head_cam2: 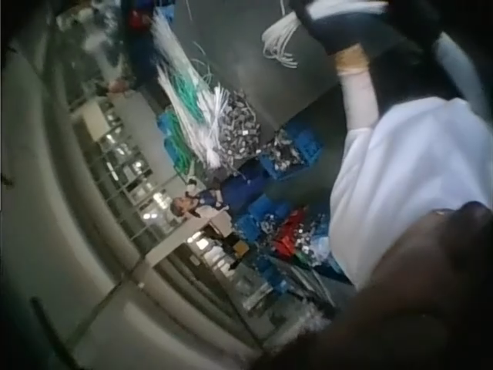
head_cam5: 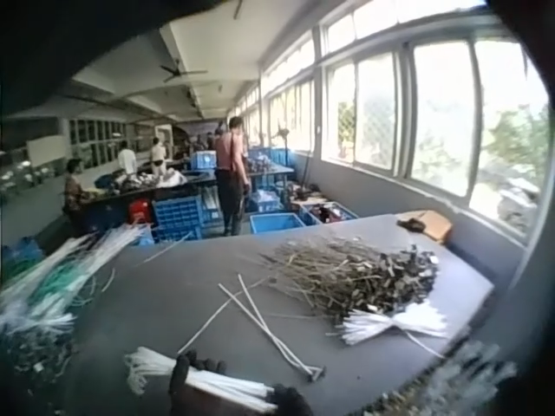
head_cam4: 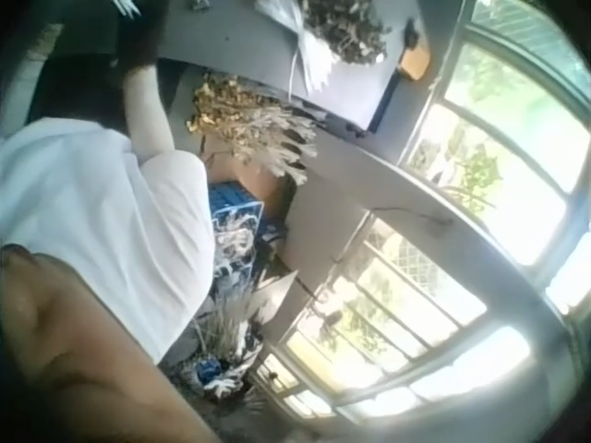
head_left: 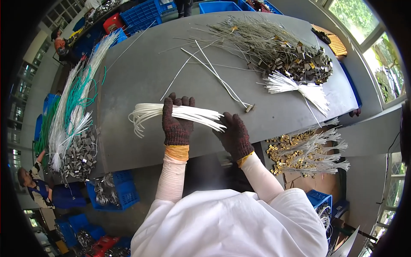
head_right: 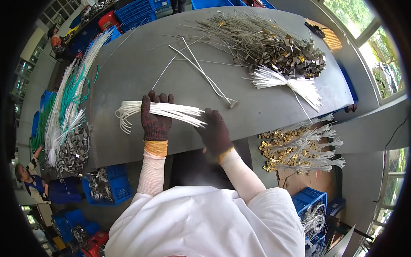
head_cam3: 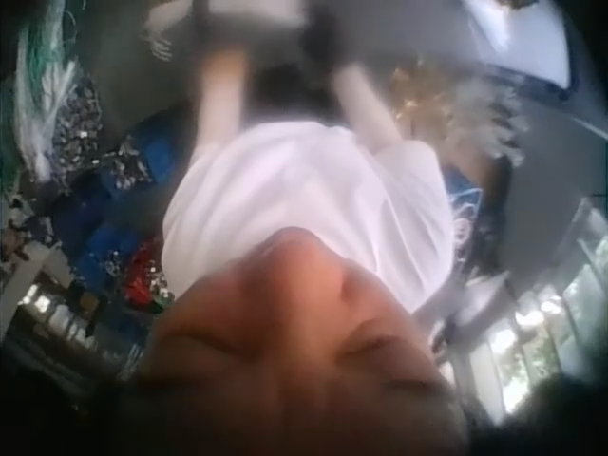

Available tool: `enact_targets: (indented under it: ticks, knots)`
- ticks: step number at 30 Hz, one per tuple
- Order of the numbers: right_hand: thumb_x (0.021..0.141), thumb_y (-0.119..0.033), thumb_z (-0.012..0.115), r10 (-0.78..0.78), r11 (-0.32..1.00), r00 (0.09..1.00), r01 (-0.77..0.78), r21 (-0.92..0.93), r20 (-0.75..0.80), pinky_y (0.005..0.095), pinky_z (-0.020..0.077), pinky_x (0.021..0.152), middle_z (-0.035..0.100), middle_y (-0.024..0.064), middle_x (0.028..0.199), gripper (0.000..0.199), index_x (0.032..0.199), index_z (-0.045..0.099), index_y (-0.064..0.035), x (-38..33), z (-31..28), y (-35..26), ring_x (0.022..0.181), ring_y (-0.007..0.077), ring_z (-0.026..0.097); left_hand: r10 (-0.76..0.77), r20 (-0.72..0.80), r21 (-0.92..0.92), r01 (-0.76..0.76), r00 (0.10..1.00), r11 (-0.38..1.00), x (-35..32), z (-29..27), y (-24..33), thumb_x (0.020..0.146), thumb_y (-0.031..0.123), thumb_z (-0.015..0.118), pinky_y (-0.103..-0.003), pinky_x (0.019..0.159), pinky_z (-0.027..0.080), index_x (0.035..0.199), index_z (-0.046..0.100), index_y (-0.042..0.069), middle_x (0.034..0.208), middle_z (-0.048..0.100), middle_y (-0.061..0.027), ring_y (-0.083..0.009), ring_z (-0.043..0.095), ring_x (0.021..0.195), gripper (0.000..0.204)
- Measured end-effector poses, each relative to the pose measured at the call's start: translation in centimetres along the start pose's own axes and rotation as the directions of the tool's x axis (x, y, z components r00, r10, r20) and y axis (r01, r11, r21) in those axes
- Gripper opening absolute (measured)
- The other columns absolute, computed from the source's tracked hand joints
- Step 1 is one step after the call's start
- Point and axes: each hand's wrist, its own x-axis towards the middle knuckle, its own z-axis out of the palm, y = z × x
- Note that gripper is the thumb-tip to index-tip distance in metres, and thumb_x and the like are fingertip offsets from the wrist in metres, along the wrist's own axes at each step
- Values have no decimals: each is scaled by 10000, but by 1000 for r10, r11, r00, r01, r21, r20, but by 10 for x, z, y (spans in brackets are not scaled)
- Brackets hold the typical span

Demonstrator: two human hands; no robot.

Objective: The person bundles and organizes electrical wiring harnesses by hand at an assembly station, working with wires, connectors, and cable assemblies, and placing them into bins.

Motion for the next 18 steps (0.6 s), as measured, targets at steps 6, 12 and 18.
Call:
enact_targets:
  ticks: [6, 12, 18]
  knots:
    - [1028, -524, 600, 181, 814, 982, -120, 568, -51, 501, 401, 1161, 574, 151, 1457, 663, 1485, 509, -52, 8, 8, 27, 1330, 359, 537, -59, -25, -70, 58, 998, 996, -1, 1, 1, 987, 273, 723, -552, 1106, 503, 1133, 677, 65, 846, 578, -19, -229, 627, 931, 258]
    - [1033, -511, 593, 430, 513, 900, -310, 801, 73, 511, 429, 1122, 608, 162, 1379, 614, 1422, 557, -37, 21, 20, 17, 1271, 357, 562, -72, -46, -25, 70, 996, 997, -2, 0, -2, 990, 287, 718, -542, 1095, 514, 1131, 681, 77, 846, 570, -18, -232, 628, 927, 256]
    - [1030, -464, 596, 566, 89, 794, -328, 940, 223, 503, 447, 1102, 623, 166, 1344, 562, 1387, 587, -29, 29, 16, 20, 1247, 354, 573, -42, -16, -7, 42, 999, 999, 1, -3, -3, 1001, 328, 712, -531, 1091, 504, 1161, 669, 75, 852, 572, -25, -238, 617, 939, 303]
